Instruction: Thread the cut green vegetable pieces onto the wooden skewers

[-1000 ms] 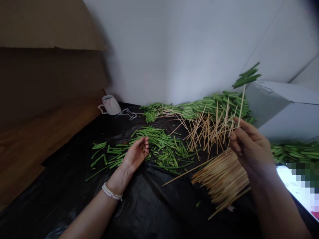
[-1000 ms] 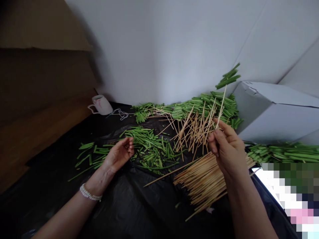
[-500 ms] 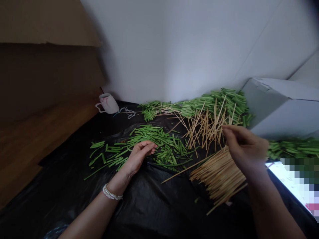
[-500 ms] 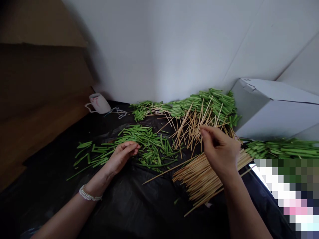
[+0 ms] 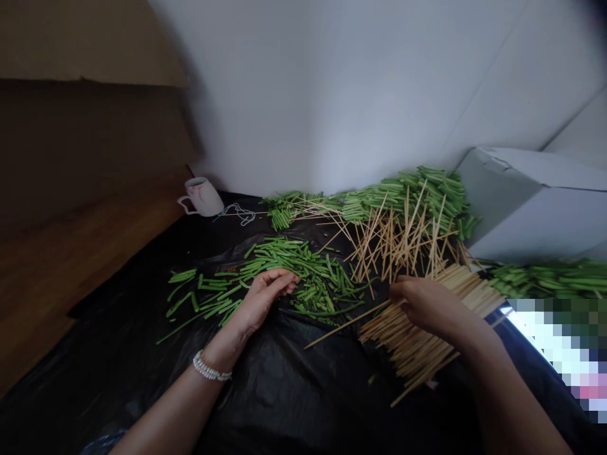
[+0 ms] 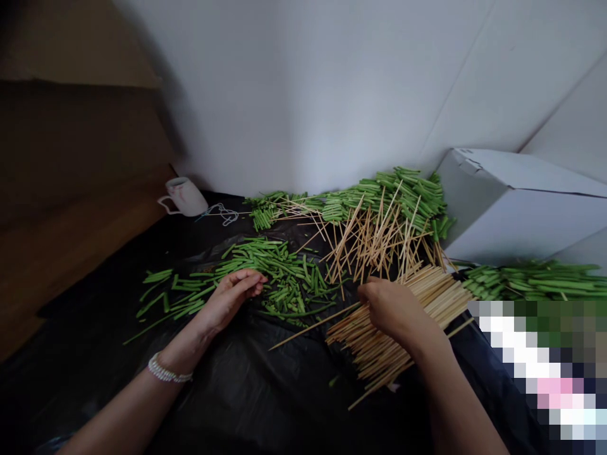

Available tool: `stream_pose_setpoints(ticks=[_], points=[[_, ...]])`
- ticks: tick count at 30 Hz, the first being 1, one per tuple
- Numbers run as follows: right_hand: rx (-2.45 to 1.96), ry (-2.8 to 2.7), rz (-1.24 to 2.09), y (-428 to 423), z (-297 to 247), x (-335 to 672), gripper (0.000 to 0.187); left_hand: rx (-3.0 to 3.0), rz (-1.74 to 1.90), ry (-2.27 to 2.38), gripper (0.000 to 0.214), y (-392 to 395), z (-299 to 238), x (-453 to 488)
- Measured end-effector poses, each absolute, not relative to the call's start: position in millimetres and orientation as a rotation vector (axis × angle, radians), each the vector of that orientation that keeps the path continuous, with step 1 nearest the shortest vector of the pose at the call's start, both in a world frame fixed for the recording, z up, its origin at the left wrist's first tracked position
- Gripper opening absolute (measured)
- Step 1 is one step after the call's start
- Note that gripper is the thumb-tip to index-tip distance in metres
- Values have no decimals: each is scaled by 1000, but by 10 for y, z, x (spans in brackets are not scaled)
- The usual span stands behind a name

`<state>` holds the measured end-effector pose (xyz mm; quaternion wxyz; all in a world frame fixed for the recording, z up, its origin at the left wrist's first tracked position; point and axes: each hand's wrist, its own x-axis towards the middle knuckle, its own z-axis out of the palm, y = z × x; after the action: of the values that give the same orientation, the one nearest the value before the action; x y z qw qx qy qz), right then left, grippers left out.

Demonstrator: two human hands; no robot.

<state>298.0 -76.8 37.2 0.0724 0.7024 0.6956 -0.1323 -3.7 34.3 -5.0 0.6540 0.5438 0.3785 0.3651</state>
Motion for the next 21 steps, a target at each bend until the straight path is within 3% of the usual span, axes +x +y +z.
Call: stream_pose_setpoints(ticks=[12,21], points=[[2076,2065,-241,-698,285,2925,20,1188,839,871,19,340,-28,-31],[2046,2161,-335,-713,302,2974,20,1187,841,864,19,339,-25,-41]])
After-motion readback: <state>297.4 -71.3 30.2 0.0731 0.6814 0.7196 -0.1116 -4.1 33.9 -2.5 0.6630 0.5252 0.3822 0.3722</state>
